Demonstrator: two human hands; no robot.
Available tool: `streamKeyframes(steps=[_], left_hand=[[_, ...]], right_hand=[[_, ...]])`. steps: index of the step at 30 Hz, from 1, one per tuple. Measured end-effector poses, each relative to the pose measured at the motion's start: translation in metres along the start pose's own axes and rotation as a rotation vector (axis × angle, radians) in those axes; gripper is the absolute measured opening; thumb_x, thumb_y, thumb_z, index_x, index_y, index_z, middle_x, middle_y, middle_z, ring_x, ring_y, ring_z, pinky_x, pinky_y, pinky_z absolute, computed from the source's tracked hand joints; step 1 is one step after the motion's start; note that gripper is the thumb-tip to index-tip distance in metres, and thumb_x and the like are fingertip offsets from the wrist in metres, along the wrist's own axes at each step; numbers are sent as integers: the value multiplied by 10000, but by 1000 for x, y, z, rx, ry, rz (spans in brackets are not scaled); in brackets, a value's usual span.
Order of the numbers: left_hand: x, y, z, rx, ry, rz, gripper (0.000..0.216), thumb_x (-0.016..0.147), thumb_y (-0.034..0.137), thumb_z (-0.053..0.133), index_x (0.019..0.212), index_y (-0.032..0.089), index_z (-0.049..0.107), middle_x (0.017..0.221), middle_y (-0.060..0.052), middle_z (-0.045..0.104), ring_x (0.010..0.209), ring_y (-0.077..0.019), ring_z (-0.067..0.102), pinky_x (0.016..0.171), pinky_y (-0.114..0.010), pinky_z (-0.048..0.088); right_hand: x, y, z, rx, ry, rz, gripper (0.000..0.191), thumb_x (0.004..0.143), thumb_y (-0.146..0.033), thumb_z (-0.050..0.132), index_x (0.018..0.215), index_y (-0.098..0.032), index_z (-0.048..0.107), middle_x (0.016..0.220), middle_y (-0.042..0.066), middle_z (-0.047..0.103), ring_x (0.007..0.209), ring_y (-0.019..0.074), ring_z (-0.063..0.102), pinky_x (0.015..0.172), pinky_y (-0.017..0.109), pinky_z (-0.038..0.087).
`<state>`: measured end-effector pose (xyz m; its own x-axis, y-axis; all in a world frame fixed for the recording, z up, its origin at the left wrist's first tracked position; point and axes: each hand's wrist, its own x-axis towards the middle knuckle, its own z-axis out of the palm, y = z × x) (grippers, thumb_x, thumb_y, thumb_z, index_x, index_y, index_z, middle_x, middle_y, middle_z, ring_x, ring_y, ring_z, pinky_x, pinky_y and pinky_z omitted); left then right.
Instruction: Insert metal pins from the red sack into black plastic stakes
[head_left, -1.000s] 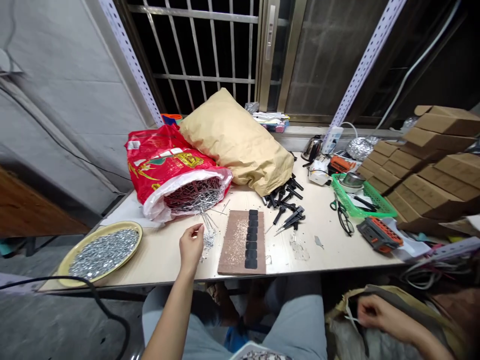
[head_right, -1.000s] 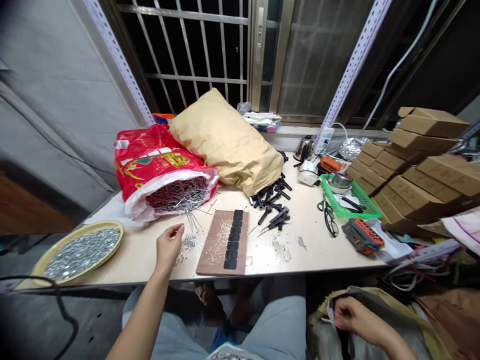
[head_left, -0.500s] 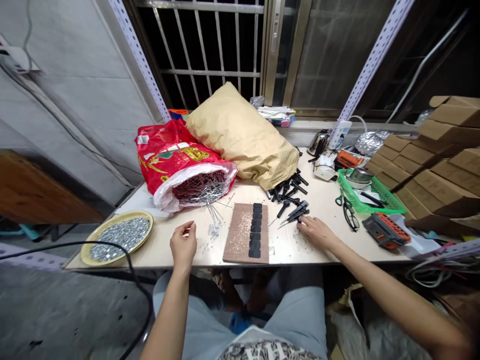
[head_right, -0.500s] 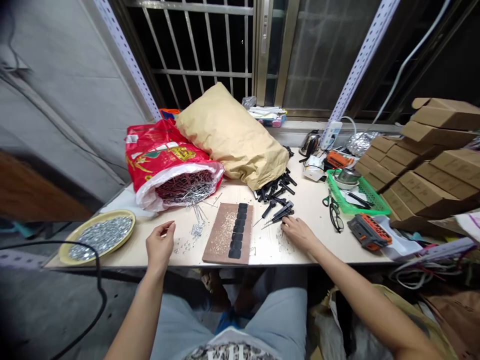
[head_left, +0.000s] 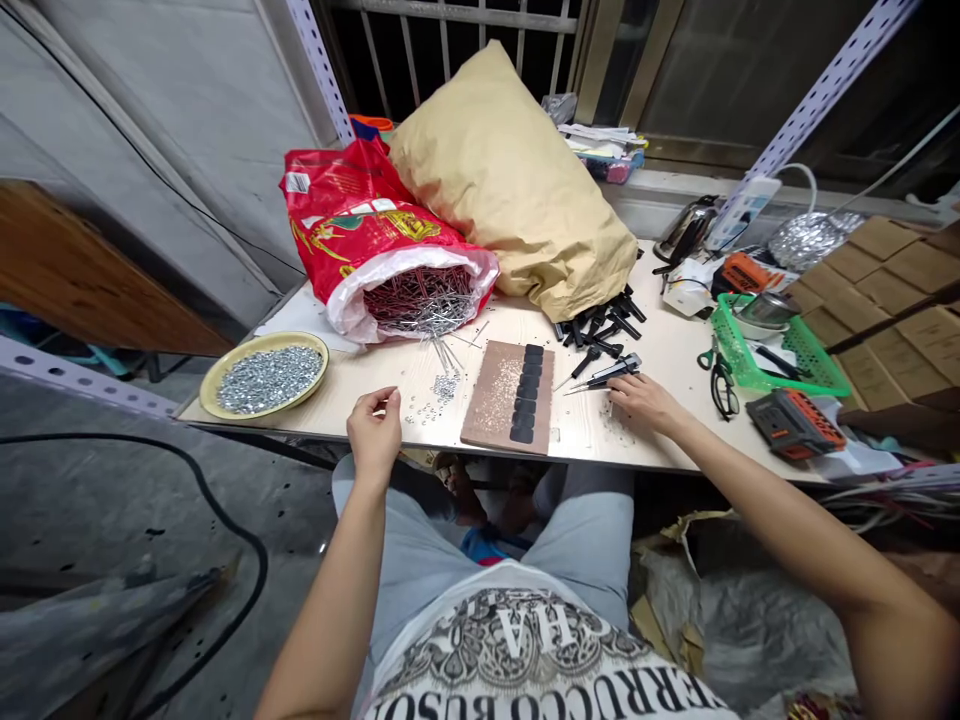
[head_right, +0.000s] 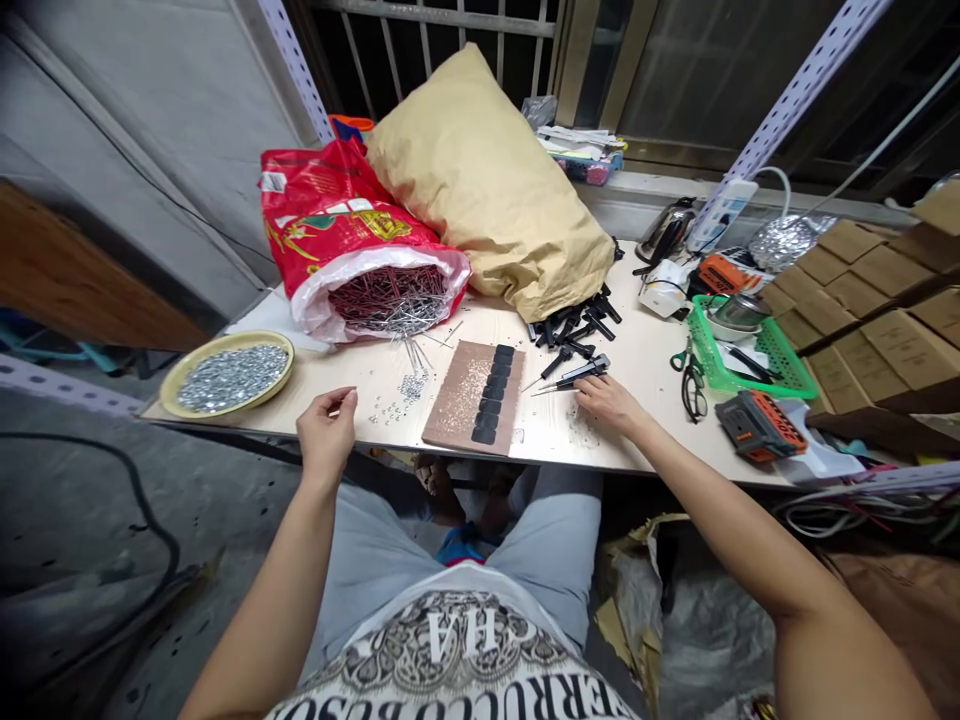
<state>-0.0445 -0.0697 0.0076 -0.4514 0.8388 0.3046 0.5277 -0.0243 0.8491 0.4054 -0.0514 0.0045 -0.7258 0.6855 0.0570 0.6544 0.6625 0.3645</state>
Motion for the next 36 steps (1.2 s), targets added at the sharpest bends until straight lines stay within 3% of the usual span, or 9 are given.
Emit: streamKeyframes(steps=[12,21,23,26,29,30,31,33,36], left_hand=[[-28,4,-16,-1,-14,26,302,747,372,522,889,134,643,841,-66,638,680,-126,564,628,-239,456],[-34,25,-1,10,-85,82,301,742,379,533,901,149,646,832,-59,636,697,-131,568,613,-226,445],[-36,32,10,17,-119,107,301,740,380,535,898,149,646,834,-60,635,701,-133,567,612,-228,446],[-39,40,28,18,-171,139,302,744,380,532,907,150,642,842,-61,634,709,-134,570,615,-226,448],[-40,46,42,31,-197,162,305,754,384,521,922,156,635,850,-60,632,728,-137,577,624,-229,455],[-40,47,45,42,-200,167,306,756,386,517,924,158,633,854,-58,633,735,-140,580,631,-232,459],[-40,48,48,55,-203,171,305,758,386,514,925,160,632,861,-57,633,743,-141,584,641,-236,463],[-40,48,53,76,-204,179,302,761,387,508,928,165,628,877,-54,635,755,-143,591,660,-244,470],[-41,44,57,88,-191,181,308,768,393,499,945,173,622,881,-50,636,753,-145,596,667,-249,476]], right_hand=[[-6,-2,-3,99,28,38,239,824,-41,394,964,-124,569,1082,94,586,1065,208,463,864,310,354],[0,-8,-23,158,9,173,184,811,-82,447,882,-163,596,862,77,626,858,201,532,798,332,355],[-3,-12,-28,269,127,281,159,829,-170,480,942,-180,592,920,76,623,896,205,528,795,336,368],[-21,-39,-29,487,545,642,203,851,-295,478,1004,-199,571,977,74,605,899,195,539,768,330,407],[-48,-103,-13,647,1038,1156,246,900,-334,360,973,-189,545,824,47,590,722,156,568,647,299,454],[-57,-129,-3,668,1125,1310,279,915,-338,306,974,-181,529,762,31,574,638,137,557,587,279,455],[-66,-155,9,703,1101,1426,318,927,-342,251,981,-169,512,724,21,559,573,121,541,531,258,448],[-79,-196,35,752,674,1464,436,938,-335,121,982,-136,506,713,35,561,546,117,538,480,240,446],[-90,-221,63,804,131,1163,363,937,-342,237,997,-138,531,839,60,589,665,127,570,551,255,484]])
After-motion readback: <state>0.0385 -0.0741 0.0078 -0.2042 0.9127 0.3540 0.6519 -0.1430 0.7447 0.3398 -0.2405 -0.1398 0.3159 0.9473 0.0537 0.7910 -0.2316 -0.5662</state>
